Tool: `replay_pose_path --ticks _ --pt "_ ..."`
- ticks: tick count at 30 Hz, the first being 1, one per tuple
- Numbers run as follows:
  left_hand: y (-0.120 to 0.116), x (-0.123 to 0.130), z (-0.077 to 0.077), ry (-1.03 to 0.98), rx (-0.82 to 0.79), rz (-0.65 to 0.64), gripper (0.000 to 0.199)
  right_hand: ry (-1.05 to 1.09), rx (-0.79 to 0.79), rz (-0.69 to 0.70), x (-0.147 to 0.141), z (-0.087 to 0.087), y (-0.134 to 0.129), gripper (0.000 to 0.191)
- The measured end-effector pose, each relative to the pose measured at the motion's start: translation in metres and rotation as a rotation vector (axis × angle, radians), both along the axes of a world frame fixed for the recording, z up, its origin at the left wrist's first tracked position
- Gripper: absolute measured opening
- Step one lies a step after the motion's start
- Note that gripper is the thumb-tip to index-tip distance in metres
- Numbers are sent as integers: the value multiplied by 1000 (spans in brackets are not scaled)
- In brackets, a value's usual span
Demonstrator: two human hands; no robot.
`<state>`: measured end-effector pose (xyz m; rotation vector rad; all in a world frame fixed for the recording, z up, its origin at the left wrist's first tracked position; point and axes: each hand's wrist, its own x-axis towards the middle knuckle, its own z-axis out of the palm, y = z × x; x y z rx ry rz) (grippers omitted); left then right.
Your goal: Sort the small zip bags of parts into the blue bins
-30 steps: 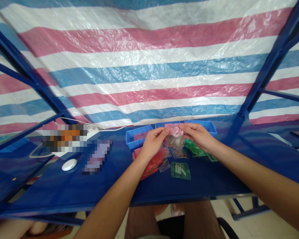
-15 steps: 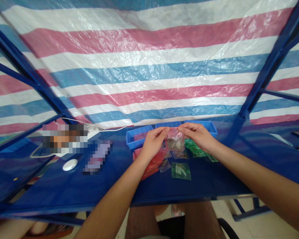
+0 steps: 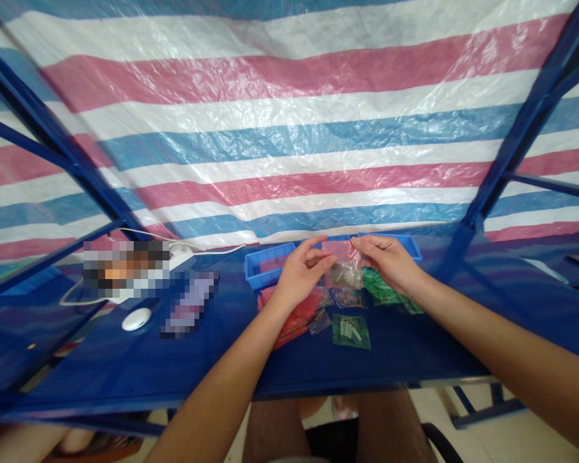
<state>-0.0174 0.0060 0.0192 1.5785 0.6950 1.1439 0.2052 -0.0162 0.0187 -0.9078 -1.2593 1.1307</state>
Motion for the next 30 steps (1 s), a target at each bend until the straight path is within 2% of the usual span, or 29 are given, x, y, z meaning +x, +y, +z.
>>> replay_pose_path --ticks 7,10,12,13,15,19,21,25,27,30 --pt "4 -2 -1 -19 88 85 62 -79 46 136 -4 -5 1 35" --pt "4 -4 -2 102 284 255 54 -42 37 84 -6 -11 4 37" --pt "-1 -4 1 251 459 357 37 -17 36 25 -6 -13 6 39" --pt "-4 -4 4 309 535 363 27 -3 42 3 -6 -13 7 39" --pt "-11 -3 9 373 614 267 21 16 62 1 -6 -13 7 39" --pt "-21 2 14 421 591 118 32 11 59 100 -7 -9 1 36" --pt "-22 2 12 443 564 131 33 7 30 148 -8 -5 -3 36" --pt "-15 0 6 416 483 251 26 31 29 243 -9 4 -10 35" --pt "-10 -1 4 359 409 280 26 41 64 224 -9 6 -10 34" --pt "-2 -1 1 222 275 264 27 10 109 66 -7 4 -6 33"
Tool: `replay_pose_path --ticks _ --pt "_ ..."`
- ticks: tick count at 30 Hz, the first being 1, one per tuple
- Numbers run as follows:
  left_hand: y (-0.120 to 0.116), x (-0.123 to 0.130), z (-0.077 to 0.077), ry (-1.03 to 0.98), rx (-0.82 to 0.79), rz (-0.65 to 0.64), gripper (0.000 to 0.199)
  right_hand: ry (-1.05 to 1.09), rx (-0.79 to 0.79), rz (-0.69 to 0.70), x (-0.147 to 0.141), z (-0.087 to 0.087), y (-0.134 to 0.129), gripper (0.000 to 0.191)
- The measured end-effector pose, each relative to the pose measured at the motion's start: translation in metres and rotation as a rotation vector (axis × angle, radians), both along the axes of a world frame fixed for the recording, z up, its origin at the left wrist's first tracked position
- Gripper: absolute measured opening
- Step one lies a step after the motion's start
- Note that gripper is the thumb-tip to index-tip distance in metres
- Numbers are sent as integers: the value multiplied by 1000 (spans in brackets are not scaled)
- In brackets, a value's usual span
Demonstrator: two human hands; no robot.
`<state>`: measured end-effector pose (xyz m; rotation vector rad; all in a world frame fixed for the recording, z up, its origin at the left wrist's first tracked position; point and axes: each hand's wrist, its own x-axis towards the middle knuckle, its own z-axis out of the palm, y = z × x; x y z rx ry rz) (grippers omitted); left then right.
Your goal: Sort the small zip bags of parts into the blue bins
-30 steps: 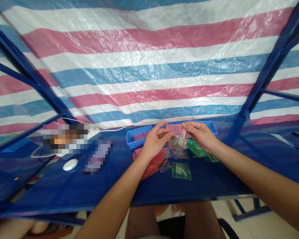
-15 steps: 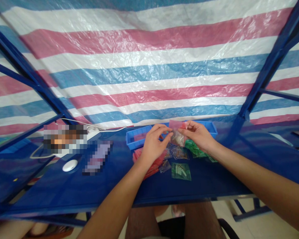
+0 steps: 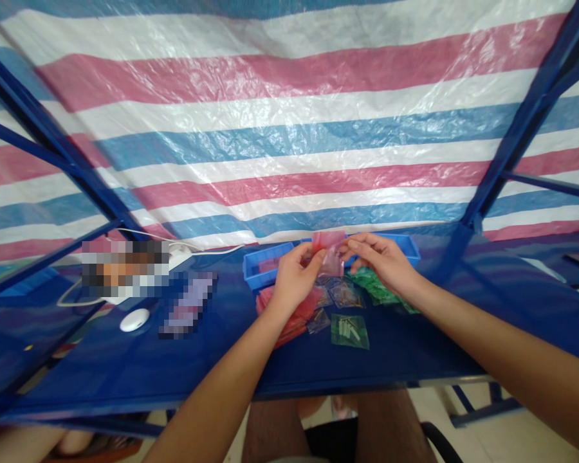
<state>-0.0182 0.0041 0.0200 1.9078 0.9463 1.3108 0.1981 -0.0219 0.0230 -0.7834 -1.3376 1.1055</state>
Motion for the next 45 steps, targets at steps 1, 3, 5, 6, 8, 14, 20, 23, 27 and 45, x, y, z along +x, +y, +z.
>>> replay_pose_path --ticks 1,3,5,6,8,14,20,23,27,45 --pt "2 0 -1 -58 -29 -15 27 -9 6 -59 0 -1 2 34" --pt "6 1 -2 -168 -73 -57 31 -21 2 -117 1 -4 6 38" --pt "9 2 -3 -251 -109 -111 34 -34 -9 -73 0 -8 8 44" --pt "10 2 -4 -278 -129 -136 35 -45 -17 -29 -1 -10 9 47" --pt "11 2 -6 -309 -168 -164 37 -78 -36 55 -2 -14 10 46" --pt "7 2 -5 -353 -232 -176 55 -147 -56 67 0 -21 11 35" --pt "0 0 1 -271 -195 -251 75 -236 -56 61 2 -17 8 29" --pt "-1 -1 1 -210 -151 -258 70 -205 -20 10 2 -19 9 36" --pt "-2 -2 3 -73 -69 -210 47 -120 -18 -69 2 -22 12 43" --pt "16 -44 31 -5 204 337 34 -72 -90 -73 2 -19 17 50"
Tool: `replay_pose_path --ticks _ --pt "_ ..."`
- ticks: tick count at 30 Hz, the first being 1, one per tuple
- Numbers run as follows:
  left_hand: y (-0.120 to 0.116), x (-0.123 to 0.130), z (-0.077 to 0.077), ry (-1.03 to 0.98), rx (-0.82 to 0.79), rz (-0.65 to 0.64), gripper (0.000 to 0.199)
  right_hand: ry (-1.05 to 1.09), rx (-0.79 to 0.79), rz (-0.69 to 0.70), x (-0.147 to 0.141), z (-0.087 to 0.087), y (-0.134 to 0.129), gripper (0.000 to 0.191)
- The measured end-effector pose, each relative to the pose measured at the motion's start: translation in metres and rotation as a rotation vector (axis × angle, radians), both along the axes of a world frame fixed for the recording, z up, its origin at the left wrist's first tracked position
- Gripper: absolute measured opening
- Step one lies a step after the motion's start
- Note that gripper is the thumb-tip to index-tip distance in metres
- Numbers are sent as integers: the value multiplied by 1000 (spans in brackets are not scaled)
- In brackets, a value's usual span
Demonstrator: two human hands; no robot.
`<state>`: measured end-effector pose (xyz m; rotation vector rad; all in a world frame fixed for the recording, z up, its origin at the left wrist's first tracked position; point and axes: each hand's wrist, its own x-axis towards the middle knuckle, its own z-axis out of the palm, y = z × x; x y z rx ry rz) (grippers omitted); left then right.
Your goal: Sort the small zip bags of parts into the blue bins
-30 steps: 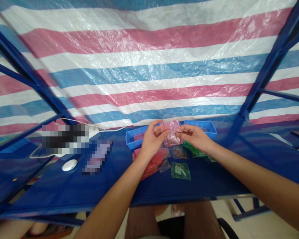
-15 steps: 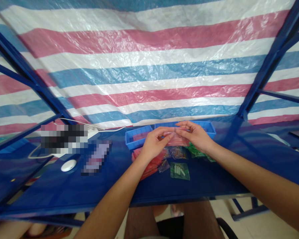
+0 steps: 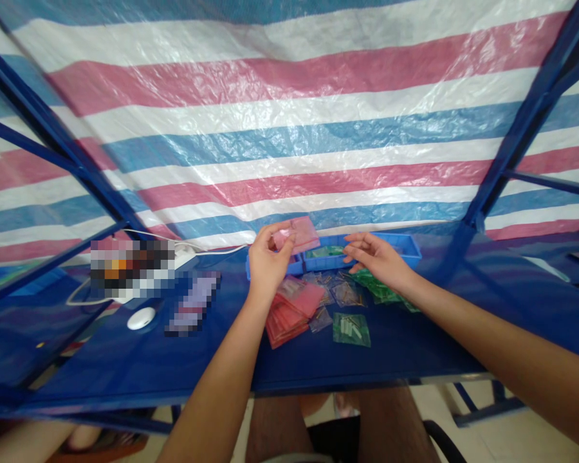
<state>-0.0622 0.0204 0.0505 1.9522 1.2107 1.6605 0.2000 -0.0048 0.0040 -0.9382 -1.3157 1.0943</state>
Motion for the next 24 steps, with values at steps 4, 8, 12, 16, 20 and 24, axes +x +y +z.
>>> replay_pose_path --ticks 4,8,12,16,20,24 --pt "14 -26 3 74 -172 124 41 -20 7 13 0 -1 1 50" --pt "21 -45 5 276 -172 276 33 -37 14 31 0 -4 2 49" --pt "25 -50 1 432 -208 287 28 -72 31 46 1 -8 4 49" --pt "29 -50 -4 469 -318 196 32 -107 63 43 3 -13 7 52" --pt "32 -53 -8 528 -346 172 30 -132 100 41 3 -13 7 51" --pt "35 -60 -12 667 -313 251 30 -140 100 41 2 -10 5 49"
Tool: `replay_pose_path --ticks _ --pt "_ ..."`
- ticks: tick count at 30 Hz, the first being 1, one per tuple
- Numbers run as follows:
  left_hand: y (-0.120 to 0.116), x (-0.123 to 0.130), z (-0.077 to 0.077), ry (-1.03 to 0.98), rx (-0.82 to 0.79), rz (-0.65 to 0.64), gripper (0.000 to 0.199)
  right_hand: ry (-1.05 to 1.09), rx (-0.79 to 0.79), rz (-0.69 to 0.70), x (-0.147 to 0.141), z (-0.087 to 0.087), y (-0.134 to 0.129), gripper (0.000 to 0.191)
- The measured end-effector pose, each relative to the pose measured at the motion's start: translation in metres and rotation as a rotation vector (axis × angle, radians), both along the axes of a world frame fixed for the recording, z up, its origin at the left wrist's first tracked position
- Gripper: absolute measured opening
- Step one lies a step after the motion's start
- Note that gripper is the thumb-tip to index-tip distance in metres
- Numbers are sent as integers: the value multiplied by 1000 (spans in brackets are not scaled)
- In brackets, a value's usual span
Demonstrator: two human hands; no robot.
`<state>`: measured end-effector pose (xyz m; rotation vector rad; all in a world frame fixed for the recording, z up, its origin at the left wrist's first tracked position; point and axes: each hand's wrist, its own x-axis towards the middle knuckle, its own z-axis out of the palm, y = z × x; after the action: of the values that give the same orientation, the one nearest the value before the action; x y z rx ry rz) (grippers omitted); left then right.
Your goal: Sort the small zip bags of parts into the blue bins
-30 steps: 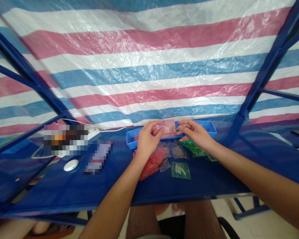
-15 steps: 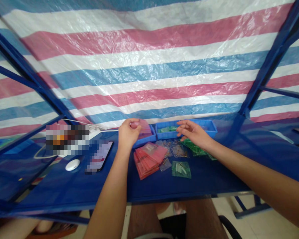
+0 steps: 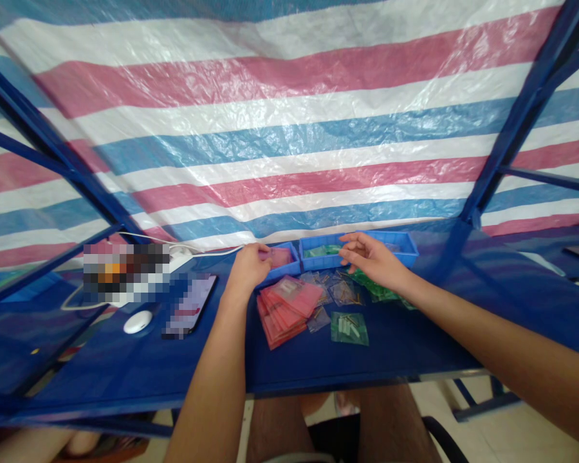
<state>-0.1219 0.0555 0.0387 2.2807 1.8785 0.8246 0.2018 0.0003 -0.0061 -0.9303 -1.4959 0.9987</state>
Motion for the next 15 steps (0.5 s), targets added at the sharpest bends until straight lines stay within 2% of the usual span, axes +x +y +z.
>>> replay_pose_path --ticks 4,9,12,15 --pt "0 -1 -3 108 22 10 25 -6 -1 -3 -1 3 -2 49" --pt "-3 0 -3 129 5 37 22 -11 7 -1 0 2 -2 48" --pt "-4 2 1 84 37 27 22 -10 14 8 1 0 0 47" --pt "-5 5 7 -55 132 32 23 -16 15 15 1 -2 1 45"
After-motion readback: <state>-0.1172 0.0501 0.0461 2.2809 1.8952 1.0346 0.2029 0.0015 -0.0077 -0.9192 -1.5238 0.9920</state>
